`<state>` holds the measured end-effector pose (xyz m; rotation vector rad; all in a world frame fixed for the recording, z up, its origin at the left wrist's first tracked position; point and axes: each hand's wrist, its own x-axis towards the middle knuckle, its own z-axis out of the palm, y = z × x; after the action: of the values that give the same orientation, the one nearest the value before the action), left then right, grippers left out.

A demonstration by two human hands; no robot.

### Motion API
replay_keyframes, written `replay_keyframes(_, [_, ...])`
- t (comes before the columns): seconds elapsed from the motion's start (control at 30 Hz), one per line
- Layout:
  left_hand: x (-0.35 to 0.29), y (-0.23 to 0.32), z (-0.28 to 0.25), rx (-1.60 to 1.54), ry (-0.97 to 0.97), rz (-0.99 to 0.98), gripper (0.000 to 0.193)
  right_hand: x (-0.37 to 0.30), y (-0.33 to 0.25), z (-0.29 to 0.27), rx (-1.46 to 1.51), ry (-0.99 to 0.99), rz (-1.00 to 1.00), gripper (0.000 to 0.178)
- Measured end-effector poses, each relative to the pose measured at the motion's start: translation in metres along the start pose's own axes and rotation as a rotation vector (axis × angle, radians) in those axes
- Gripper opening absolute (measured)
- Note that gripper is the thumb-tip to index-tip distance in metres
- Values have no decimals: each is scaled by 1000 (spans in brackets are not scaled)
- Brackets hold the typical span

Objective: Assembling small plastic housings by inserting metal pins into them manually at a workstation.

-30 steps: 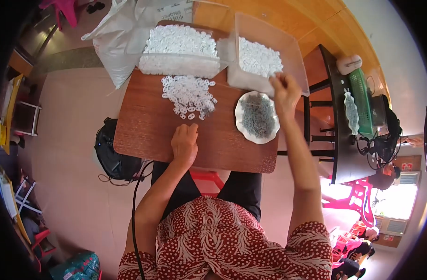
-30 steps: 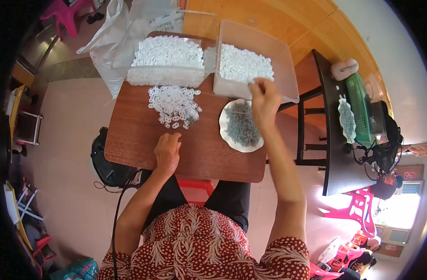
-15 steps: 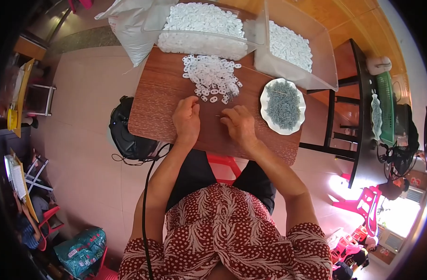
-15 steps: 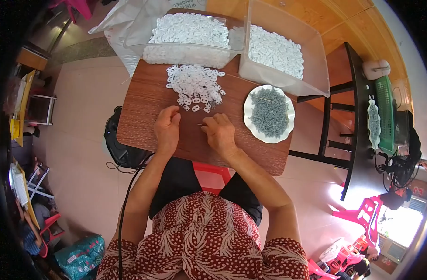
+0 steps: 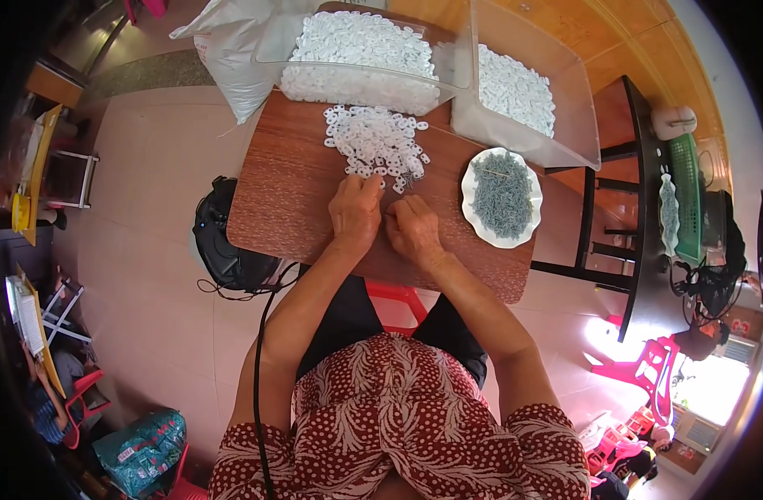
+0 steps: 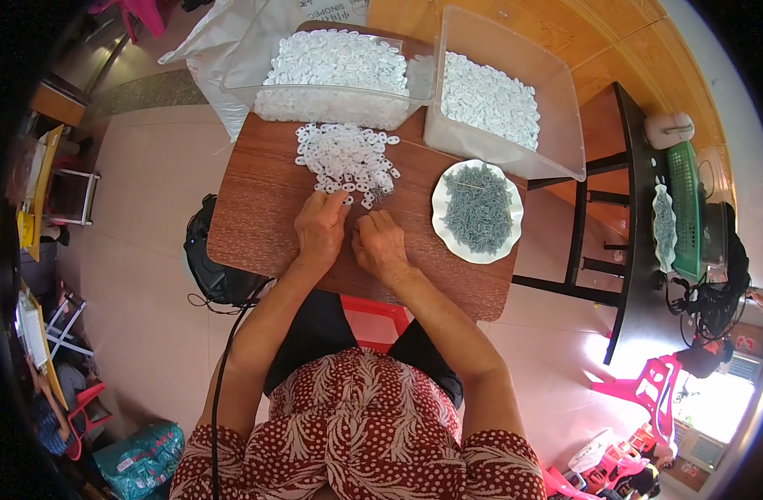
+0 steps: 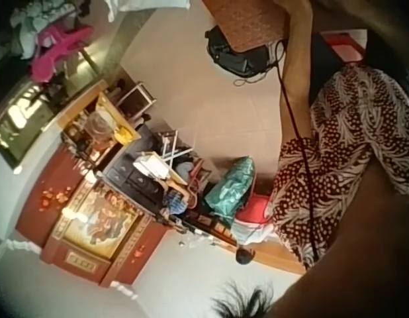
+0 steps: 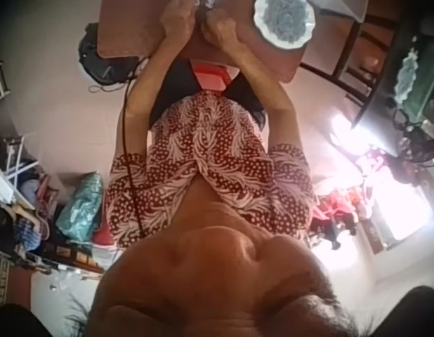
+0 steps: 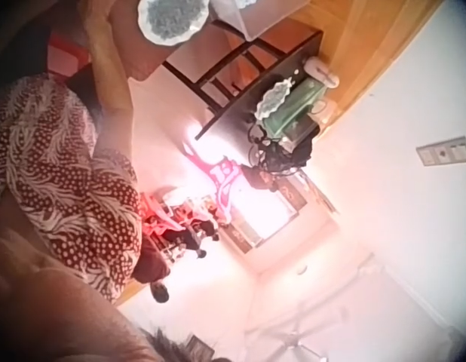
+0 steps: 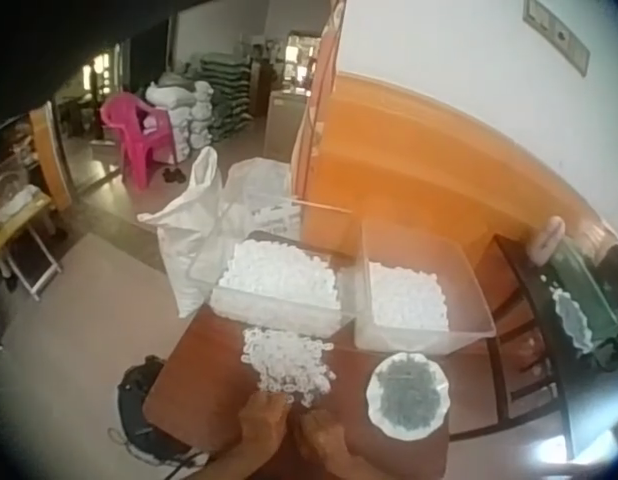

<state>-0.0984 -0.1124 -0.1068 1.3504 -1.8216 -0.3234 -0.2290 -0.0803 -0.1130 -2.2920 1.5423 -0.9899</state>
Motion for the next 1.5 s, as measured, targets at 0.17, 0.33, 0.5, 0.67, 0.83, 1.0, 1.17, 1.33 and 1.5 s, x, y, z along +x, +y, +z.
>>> replay_keyframes(0.17, [-4,-3,-9,-4,35,-51,21,-9,-1,-8,28,52,21,15])
replay_keyframes(0.33, [-11,-12,-18,-27,53,-167,19,-22,-3,-26,81,45,300,11])
replay_keyframes(0.5, [-7,-13,-12,182,-61,-25,23,-26,-14,-27,165,31,440,14])
replay_keyframes(0.67, [-12,-21,-16,178,-82,17,15,-28,-14,-26,235,2,520,16])
replay_keyframes(0.83, [-8,-22,-30,39,-58,-48,16,-28,-16,-28,235,-29,538,15])
replay_keyframes(1.0, [-5,-23,-33,143,-195,17,15,-29,-17,-27,276,-29,594,14])
replay_keyframes(1.17, [-8,-27,-28,266,-182,92,12,-33,-17,-24,341,-9,636,14])
replay_keyframes(1.33, [-14,-25,-37,257,-128,104,5,-33,-28,-27,592,5,688,13])
replay_keyframes(1.5, [-19,7,-77,-675,-390,-637,6,-25,-50,-29,713,13,668,12])
